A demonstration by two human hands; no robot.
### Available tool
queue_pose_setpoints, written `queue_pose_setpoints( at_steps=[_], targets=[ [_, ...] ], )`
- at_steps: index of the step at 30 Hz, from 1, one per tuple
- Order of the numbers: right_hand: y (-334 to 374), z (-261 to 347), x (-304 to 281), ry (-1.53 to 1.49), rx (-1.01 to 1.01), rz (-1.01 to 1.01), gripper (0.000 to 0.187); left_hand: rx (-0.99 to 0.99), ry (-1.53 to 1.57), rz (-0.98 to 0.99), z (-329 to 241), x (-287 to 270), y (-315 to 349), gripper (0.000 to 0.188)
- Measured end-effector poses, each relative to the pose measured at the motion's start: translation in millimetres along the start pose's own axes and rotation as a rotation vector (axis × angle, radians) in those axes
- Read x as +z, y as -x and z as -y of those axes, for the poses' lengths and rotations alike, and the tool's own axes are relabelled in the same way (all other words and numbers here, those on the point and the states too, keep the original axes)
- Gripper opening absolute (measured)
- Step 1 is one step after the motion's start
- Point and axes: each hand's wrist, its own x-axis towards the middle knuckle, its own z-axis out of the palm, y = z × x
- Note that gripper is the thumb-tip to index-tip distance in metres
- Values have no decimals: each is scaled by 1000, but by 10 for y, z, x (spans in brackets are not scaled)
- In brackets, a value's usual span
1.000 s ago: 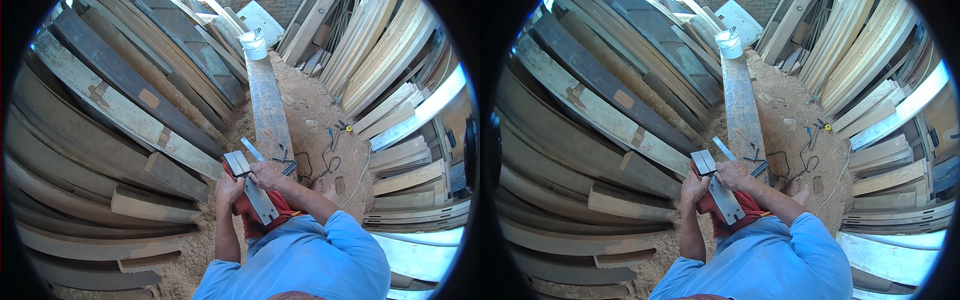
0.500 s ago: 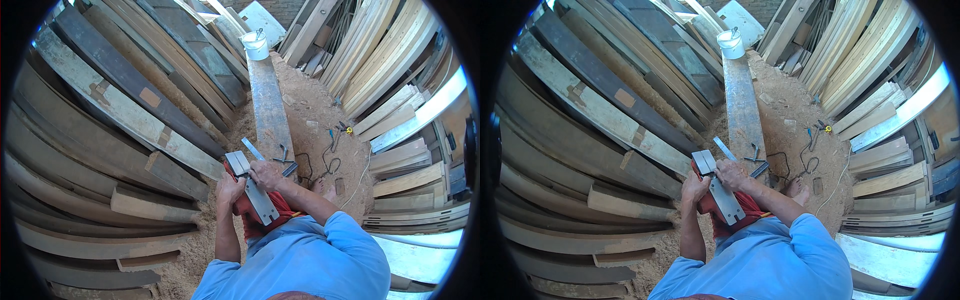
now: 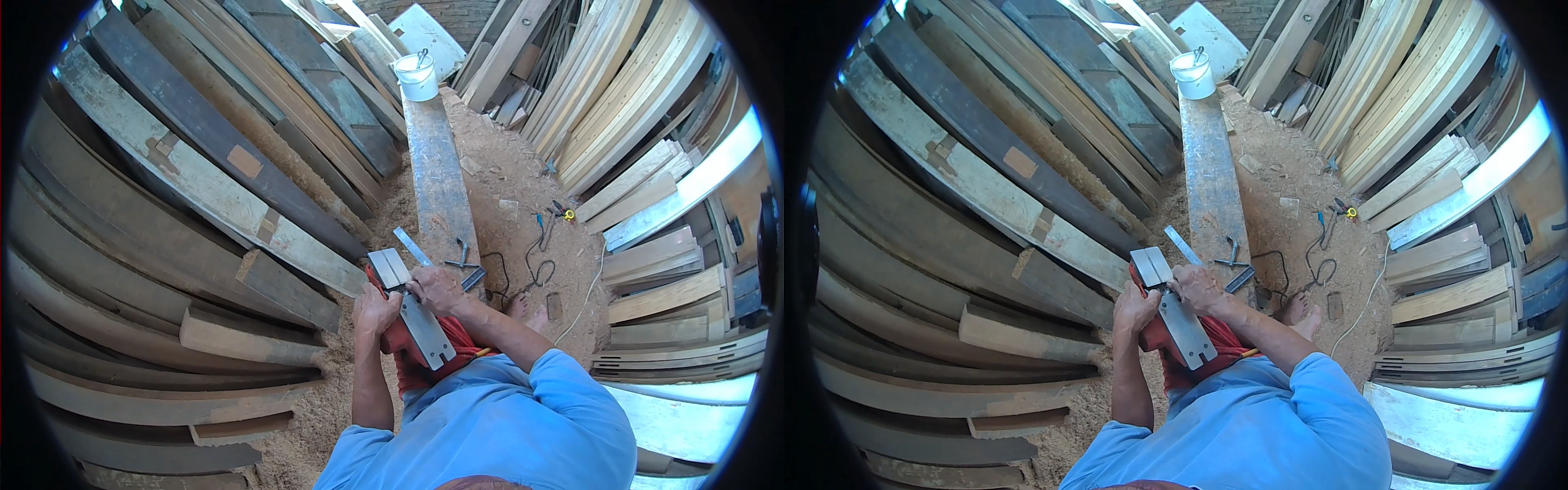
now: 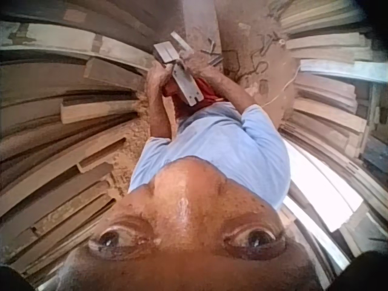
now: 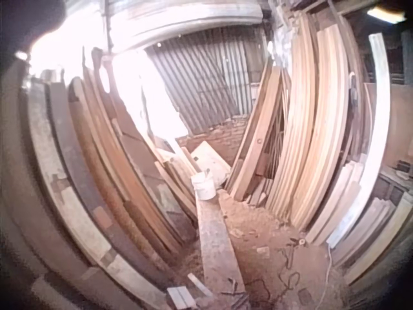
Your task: The person is using a small square to check and adjust the blade and fence of a hand-held power wood plane while it is resting on their lap.
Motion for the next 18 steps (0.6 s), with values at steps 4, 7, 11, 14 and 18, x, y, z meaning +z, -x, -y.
queue_pose_setpoints(
  at_steps=[4, 7, 11, 14, 18],
  targets=[
    [20, 64, -54, -14, 1, -25, 25, 18, -26, -20, 35, -8, 35, 77],
    [29, -27, -8, -75, -241, -159, 30, 16, -22, -10, 64, 15, -4, 78],
    [23, 117, -63, 33, 14, -42, 30, -24, -12, 21, -32, -77, 83, 78],
    [66, 48, -62, -37, -76, -108, 29, -9, -7, 8, -27, -74, 81, 79],
    [30, 59, -15, 13, -35, -53, 24, 3, -11, 9, 56, -40, 15, 79]
  ],
)
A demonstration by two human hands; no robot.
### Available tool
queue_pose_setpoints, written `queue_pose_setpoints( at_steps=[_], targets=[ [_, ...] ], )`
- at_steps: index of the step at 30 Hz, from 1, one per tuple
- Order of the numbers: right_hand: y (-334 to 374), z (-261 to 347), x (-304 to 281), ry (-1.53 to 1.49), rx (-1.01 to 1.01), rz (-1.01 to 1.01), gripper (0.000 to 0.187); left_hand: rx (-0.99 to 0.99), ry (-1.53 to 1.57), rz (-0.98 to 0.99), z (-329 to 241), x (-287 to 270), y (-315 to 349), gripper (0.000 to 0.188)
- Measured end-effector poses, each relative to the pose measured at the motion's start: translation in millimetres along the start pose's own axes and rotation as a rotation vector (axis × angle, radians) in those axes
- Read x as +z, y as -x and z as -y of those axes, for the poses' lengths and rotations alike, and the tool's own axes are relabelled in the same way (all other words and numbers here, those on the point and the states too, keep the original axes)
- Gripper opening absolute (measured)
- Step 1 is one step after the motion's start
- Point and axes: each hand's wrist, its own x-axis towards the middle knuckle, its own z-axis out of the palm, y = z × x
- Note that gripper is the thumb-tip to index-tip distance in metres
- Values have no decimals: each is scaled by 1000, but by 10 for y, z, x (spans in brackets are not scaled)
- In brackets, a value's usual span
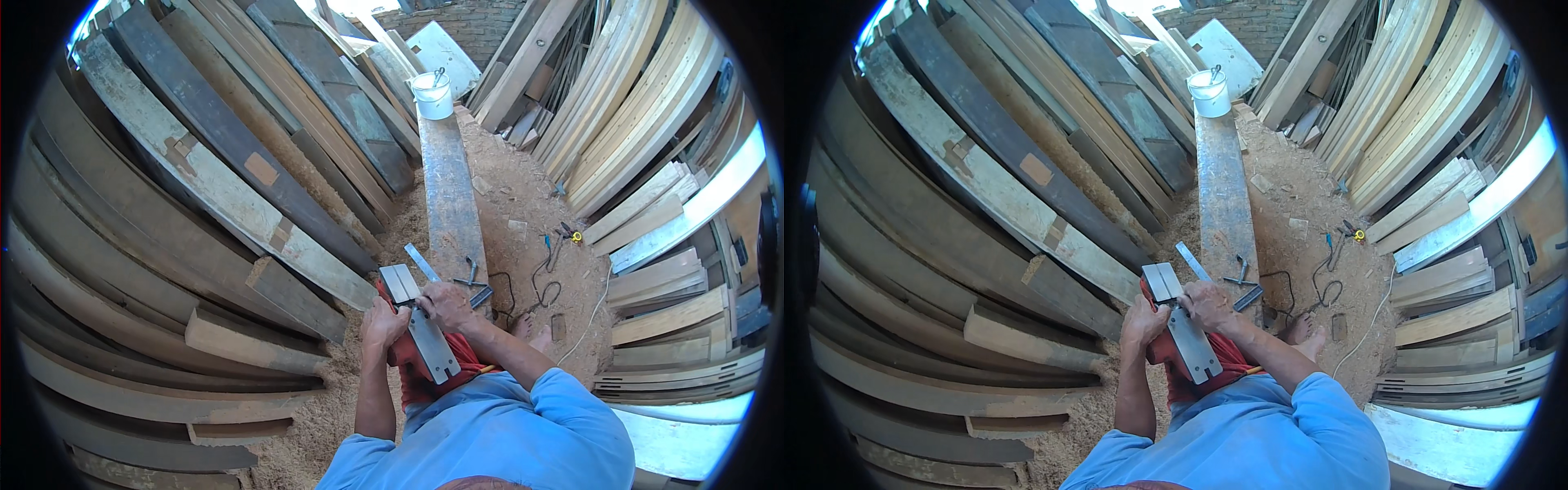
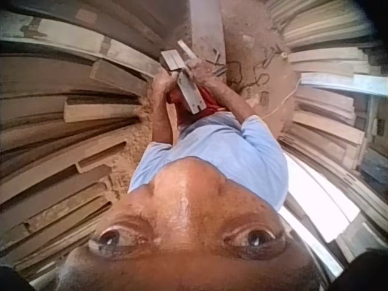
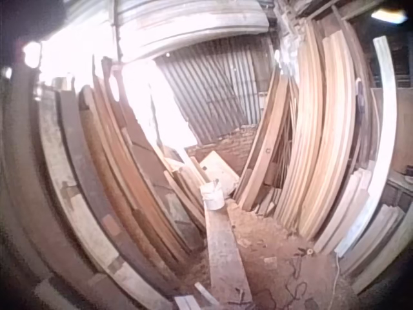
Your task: The person is using a small square to check and adjust the blade and fence of a hand-held power wood plane while it is resting on their lap.
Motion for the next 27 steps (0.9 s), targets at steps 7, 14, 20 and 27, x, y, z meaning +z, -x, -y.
queue_pose_setpoints(
  at_steps=[7, 14, 20, 27],
  targets=[
    [-15, -9, -10, -26, -28, -11, 23, -23, 4, 13, -32, 7, -1, 78],
    [18, 16, -75, -36, -86, -45, 23, -11, 18, 9, -14, -10, 1, 78],
    [46, -51, -9, -113, -59, -87, 22, -13, 18, 4, -17, 8, 2, 78],
    [12, -25, -64, -79, -70, -34, 24, -21, -2, 5, -83, -26, 68, 77]
  ],
)
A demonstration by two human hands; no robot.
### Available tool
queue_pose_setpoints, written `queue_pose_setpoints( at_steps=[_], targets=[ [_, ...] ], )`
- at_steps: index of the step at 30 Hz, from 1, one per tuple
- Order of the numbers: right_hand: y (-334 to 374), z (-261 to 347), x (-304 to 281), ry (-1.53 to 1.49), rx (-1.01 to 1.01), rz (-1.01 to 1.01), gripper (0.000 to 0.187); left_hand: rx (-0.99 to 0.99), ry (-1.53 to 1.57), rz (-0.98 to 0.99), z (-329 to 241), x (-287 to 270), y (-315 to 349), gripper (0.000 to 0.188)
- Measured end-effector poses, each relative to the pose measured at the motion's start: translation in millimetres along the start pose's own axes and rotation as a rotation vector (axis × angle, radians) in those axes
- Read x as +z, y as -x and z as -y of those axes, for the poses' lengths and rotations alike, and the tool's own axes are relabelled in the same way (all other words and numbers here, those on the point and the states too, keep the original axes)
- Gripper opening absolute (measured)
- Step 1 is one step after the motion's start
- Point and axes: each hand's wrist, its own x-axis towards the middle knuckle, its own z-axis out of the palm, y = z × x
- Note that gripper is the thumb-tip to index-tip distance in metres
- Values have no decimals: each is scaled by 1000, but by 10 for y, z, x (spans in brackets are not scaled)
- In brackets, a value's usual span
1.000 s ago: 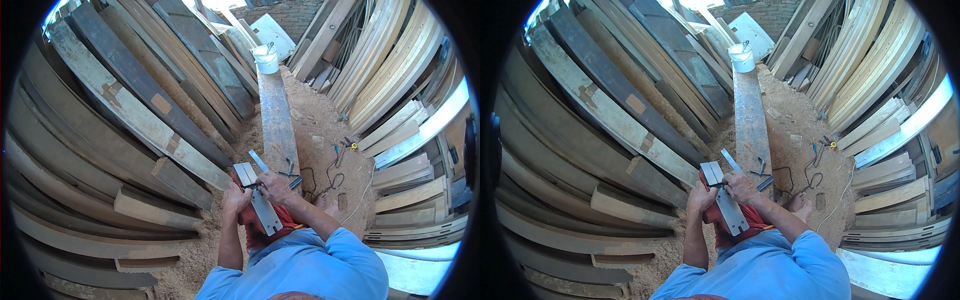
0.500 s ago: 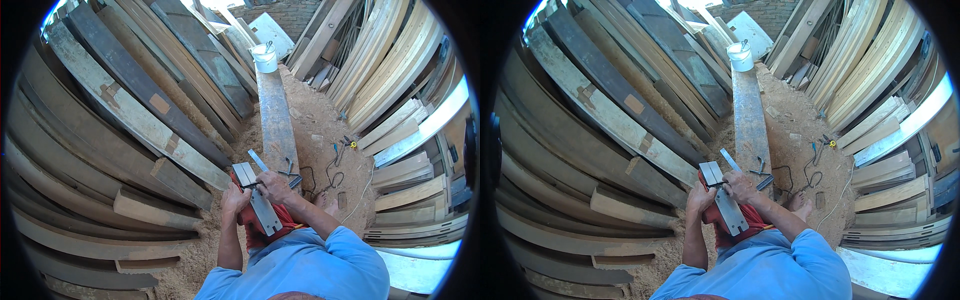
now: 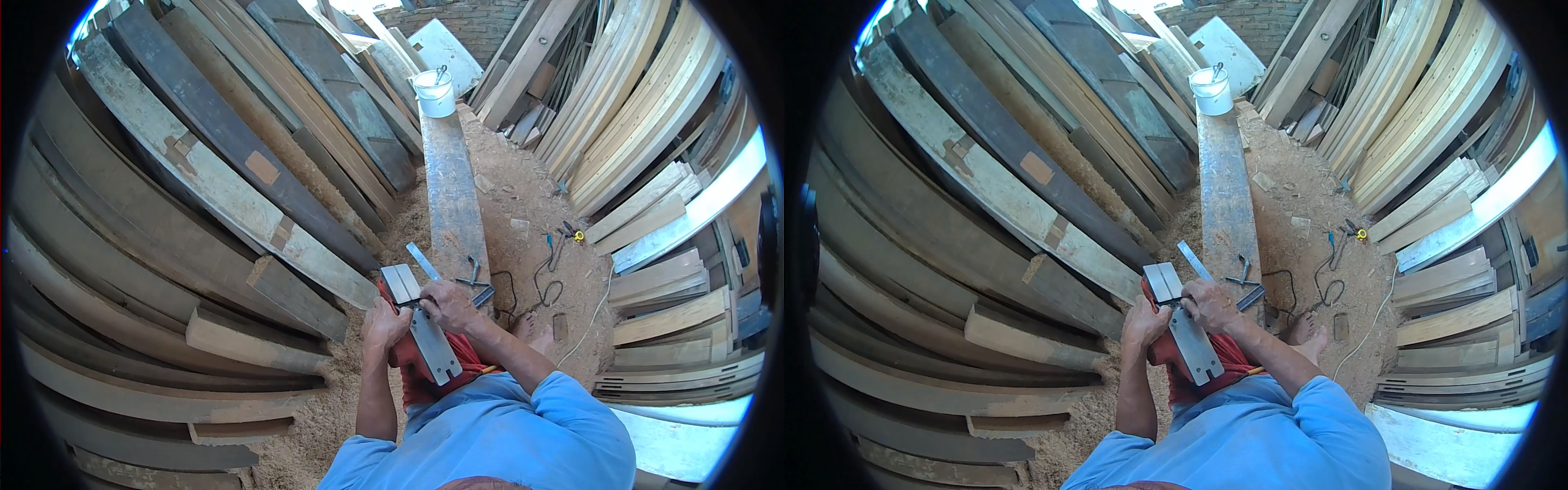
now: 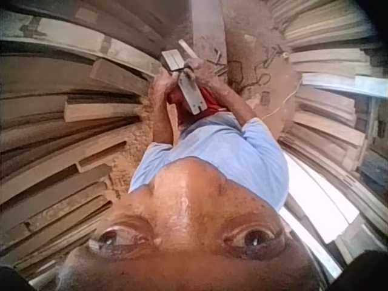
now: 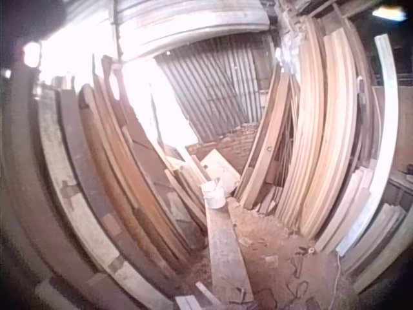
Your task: The person is using a small square to check and adjust the blade and fence of a hand-held power wood plane while it is resting on their lap.
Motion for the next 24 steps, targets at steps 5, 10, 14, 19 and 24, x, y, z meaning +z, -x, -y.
queue_pose_setpoints(
  at_steps=[5, 10, 14, 19, 24],
  targets=[
    [-6, 206, -70, 73, 152, 50, 25, 53, 20, -9, 150, 80, -148, 76],
    [-7, 11, 8, 5, -71, -28, 24, 123, 29, -53, 205, 168, -217, 83],
    [-43, 12, -28, 114, 149, 106, 19, 95, 33, -28, 157, 178, -171, 73],
    [-18, -3, -56, -81, -49, 31, 17, 4, -19, -24, 105, 78, -76, 73],
    [-54, -14, -78, 12, 17, 59, 12, 7, 1, 18, 60, 32, -78, 75]
  ],
)
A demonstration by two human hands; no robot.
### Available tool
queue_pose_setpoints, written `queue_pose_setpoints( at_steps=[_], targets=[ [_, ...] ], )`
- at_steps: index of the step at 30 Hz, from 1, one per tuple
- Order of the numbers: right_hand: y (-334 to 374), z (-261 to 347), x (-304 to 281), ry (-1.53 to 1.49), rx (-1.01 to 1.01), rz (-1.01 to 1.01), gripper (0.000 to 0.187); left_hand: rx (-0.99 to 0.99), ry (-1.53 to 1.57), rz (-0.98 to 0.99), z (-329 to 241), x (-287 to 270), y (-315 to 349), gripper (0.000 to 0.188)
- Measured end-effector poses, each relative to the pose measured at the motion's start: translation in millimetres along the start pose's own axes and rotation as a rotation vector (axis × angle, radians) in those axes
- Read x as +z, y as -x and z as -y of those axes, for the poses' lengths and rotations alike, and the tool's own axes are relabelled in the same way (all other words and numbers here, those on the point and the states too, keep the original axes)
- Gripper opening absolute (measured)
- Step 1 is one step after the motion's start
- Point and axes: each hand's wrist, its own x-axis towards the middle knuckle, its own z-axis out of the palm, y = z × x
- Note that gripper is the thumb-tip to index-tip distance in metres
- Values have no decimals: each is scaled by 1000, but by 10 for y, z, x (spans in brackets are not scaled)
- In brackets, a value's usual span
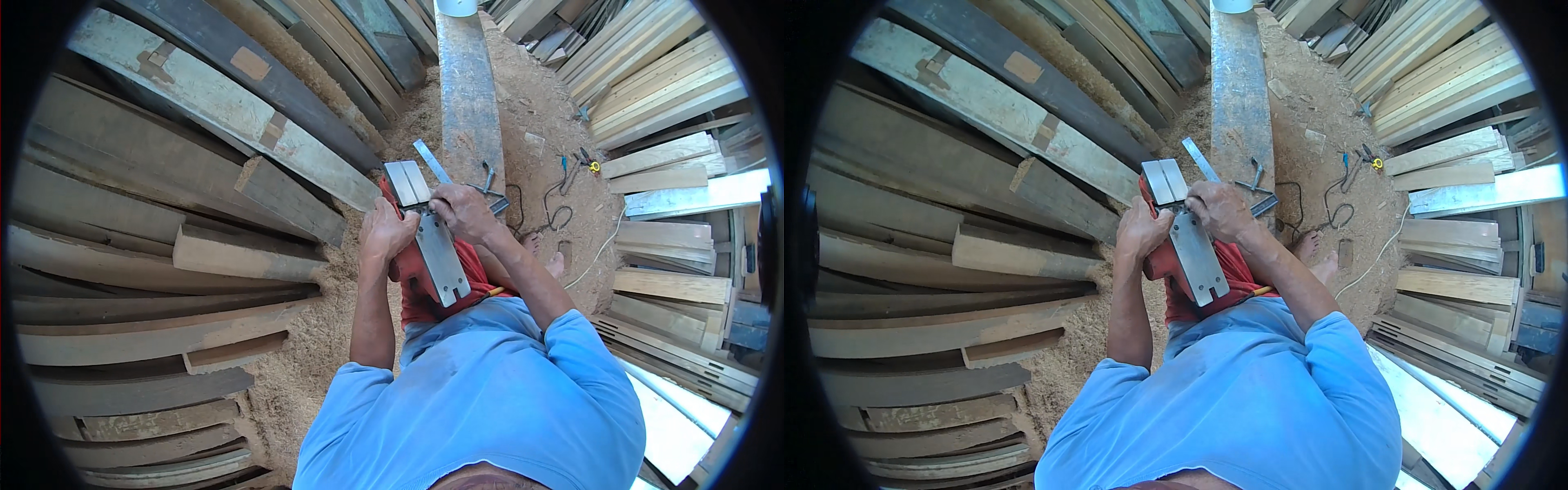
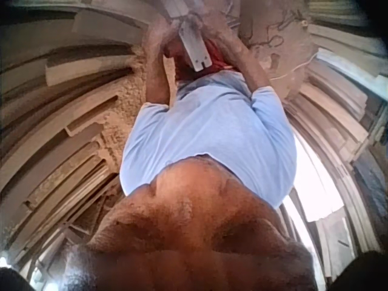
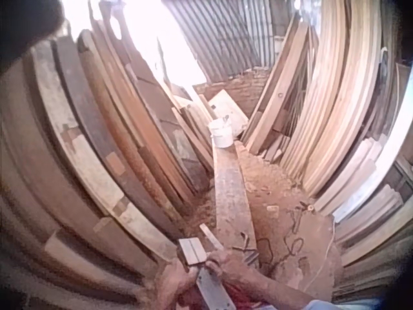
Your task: The person is using a small square to check and adjust the blade and fence of a hand-held power wood plane while it is resting on their lap.
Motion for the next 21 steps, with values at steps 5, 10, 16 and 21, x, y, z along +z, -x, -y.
queue_pose_setpoints(
  at_steps=[5, 10, 16, 21],
  targets=[
    [-4, 89, -1, 74, 52, 14, 15, 2, -7, -11, 18, 12, -6, 75],
    [9, 44, -4, -33, -51, 15, 16, 1, 3, -7, 12, 1, 10, 76],
    [0, 65, -31, 8, -36, 23, 21, -18, -2, 4, -26, -29, 36, 75],
    [7, 93, -31, 60, 59, 35, 21, 2, 7, -10, -7, -10, -6, 74]
  ],
)
